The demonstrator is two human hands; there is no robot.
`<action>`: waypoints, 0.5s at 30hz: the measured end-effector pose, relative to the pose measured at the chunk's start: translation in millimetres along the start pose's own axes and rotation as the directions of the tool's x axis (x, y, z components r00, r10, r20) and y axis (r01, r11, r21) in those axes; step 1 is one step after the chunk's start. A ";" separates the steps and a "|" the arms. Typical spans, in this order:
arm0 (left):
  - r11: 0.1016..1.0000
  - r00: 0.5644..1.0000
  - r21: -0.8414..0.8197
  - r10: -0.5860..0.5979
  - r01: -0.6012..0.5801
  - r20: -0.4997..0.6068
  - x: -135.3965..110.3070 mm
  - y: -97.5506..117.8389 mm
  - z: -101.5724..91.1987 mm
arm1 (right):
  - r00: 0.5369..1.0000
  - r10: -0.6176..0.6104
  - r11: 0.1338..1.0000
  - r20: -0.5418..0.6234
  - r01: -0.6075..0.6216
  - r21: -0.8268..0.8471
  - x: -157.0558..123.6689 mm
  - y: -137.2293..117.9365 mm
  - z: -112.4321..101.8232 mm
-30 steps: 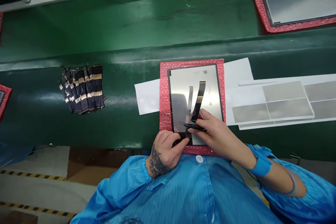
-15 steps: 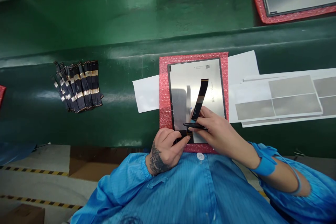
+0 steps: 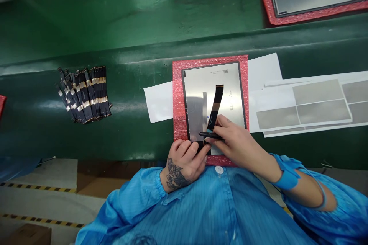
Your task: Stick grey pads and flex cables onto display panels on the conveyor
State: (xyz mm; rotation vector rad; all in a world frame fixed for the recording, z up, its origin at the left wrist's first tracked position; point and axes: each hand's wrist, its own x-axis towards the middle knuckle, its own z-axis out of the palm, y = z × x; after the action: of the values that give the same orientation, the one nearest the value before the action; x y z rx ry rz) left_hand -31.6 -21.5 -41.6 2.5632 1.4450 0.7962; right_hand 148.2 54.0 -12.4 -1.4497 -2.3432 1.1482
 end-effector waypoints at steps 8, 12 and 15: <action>0.688 0.778 -0.459 -0.628 0.562 0.011 -22.7 -14.3 -27.5 | 0.848 0.258 0.920 -0.463 -0.362 -0.151 -68.3 22.8 -6.7; -0.015 0.456 -0.698 -0.747 0.716 0.484 -25.6 -17.4 -62.2 | 0.835 0.446 0.893 -0.324 -0.437 0.104 -100.5 22.2 6.4; -0.289 0.371 -0.593 -0.559 0.752 0.742 -6.0 -12.0 -71.7 | 0.818 0.526 0.843 -0.233 -0.464 0.273 -96.4 19.1 10.7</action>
State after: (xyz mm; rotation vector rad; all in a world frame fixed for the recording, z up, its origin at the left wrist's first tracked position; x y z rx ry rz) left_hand -78.0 -31.9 13.8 0.5080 1.3156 0.7424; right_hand 206.2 -25.9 -8.7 -2.0583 -1.6292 1.1277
